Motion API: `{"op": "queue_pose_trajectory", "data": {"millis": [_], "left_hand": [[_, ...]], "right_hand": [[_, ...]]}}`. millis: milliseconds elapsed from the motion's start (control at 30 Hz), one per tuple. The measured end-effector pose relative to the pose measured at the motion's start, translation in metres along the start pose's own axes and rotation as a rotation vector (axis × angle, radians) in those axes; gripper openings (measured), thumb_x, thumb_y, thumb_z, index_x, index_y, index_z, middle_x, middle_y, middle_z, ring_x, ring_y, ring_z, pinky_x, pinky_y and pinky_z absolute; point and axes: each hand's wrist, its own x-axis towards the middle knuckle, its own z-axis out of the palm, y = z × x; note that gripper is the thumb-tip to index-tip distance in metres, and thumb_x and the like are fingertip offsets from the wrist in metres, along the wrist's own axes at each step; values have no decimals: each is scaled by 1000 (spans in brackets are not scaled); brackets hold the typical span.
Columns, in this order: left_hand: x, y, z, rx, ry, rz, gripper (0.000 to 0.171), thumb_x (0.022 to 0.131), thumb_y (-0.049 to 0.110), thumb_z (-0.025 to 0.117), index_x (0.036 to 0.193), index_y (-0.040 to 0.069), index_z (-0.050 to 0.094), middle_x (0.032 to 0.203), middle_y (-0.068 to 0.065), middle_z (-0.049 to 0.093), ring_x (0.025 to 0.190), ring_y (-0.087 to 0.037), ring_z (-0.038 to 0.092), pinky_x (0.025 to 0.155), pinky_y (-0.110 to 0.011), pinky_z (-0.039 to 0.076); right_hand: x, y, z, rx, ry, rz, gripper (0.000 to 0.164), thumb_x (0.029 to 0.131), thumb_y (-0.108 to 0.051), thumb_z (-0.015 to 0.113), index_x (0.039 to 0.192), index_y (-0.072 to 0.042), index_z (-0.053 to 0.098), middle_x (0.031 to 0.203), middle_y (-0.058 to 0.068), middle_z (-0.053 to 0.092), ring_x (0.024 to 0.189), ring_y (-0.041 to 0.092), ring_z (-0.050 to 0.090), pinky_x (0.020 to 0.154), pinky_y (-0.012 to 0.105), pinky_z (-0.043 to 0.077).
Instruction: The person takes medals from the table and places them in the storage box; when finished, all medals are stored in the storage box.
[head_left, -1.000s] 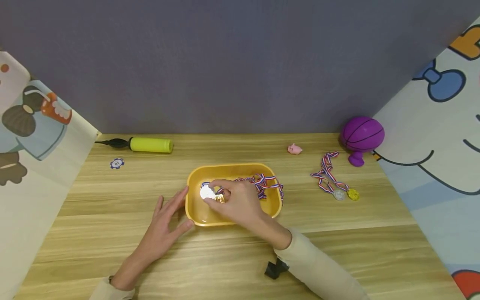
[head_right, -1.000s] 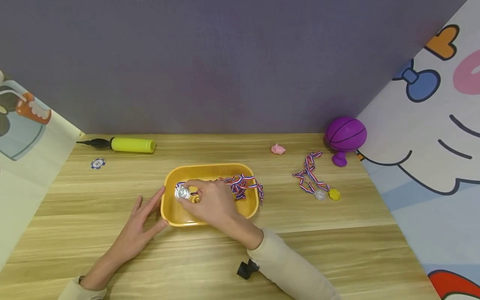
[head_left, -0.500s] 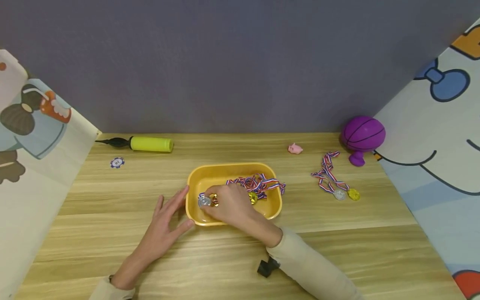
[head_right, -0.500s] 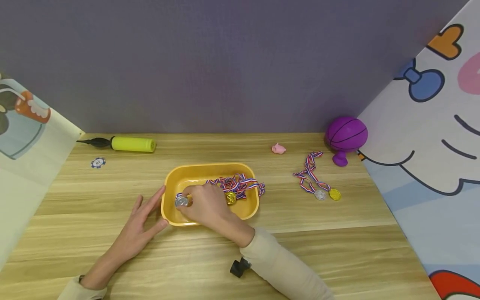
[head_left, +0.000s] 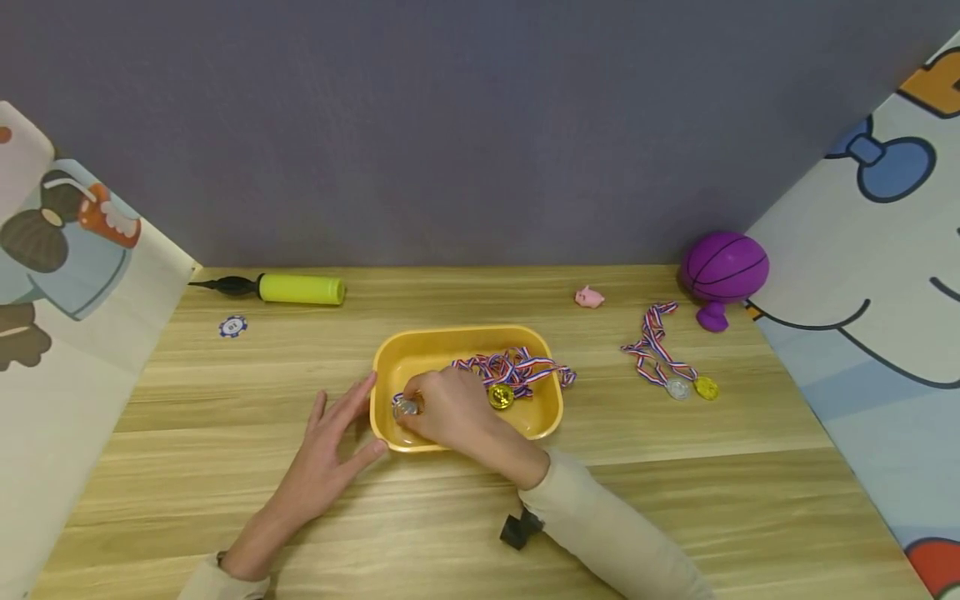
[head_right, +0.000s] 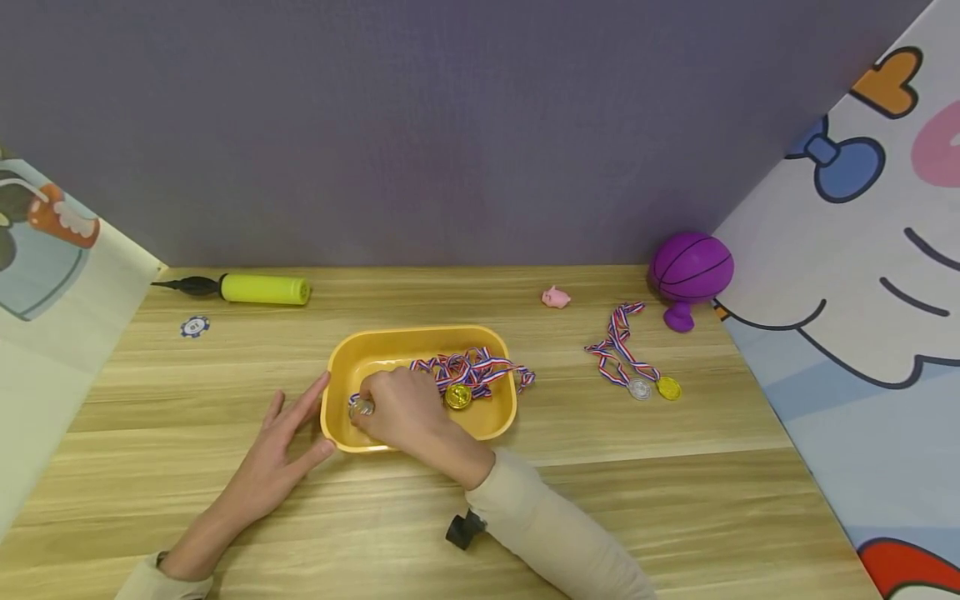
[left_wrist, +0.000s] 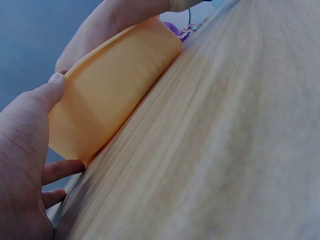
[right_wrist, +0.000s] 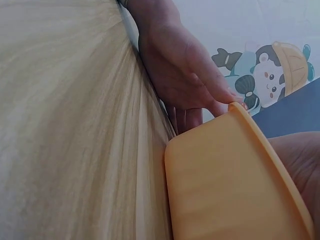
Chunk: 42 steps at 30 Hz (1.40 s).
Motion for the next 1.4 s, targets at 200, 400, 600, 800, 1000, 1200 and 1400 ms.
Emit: {"op": "queue_pose_trajectory", "data": {"millis": [200,400,600,800,1000,1200,1400], "left_hand": [[0,-1,0,-6,7,9,91,102,27,81,177,30,30,157,-13,65,159,-48,40,135,-70,-3],[0,-2,1,-7,11,11,91,101,26,81,177,30,31,161,-12,61,158,-49,41,135,-70,-3],[0,-2,1,-5,9,8,91,102,26,81,177,30,31,167,-12,56,159,-48,41,135,-71,-2],[0,-2,1,-12,5,8,91,102,26,81,177,30,30,170,-11,52,159,-49,40,135,-71,-3],[0,-2,2,-11,12,15,92,101,25,81,177,29,30,166,-13,56,159,-50,40,135,-71,-3],[0,-2,2,2,16,17,92,100,26,82,177,29,30,168,-12,53,159,-50,40,135,-71,-3],[-1,-3,2,2,14,11,92,101,29,81,177,30,30,170,-12,51,159,-50,40,135,-70,-4]], "right_hand": [[3,-1,0,-18,-30,-2,16,91,-38,90,98,-25,89,77,-12,76,64,7,61,63,31,54],[3,-2,-1,-29,-47,1,15,91,-40,91,96,-26,89,74,-13,74,63,6,58,62,31,52],[2,-3,-3,-42,-75,35,23,89,-43,94,104,-26,89,84,-10,80,70,10,66,65,32,55],[-1,-4,-7,-30,-67,43,27,88,-40,95,110,-25,89,93,-8,83,79,14,74,69,34,58],[-6,0,-15,29,-27,18,25,90,-36,94,111,-24,90,93,-7,84,76,14,69,68,35,56],[-12,14,-26,133,51,-4,25,90,-34,95,111,-21,90,62,-11,66,56,5,49,55,29,42],[-22,29,-38,234,135,6,22,90,-27,94,109,-17,90,52,-17,40,49,-1,36,52,24,31]]}}
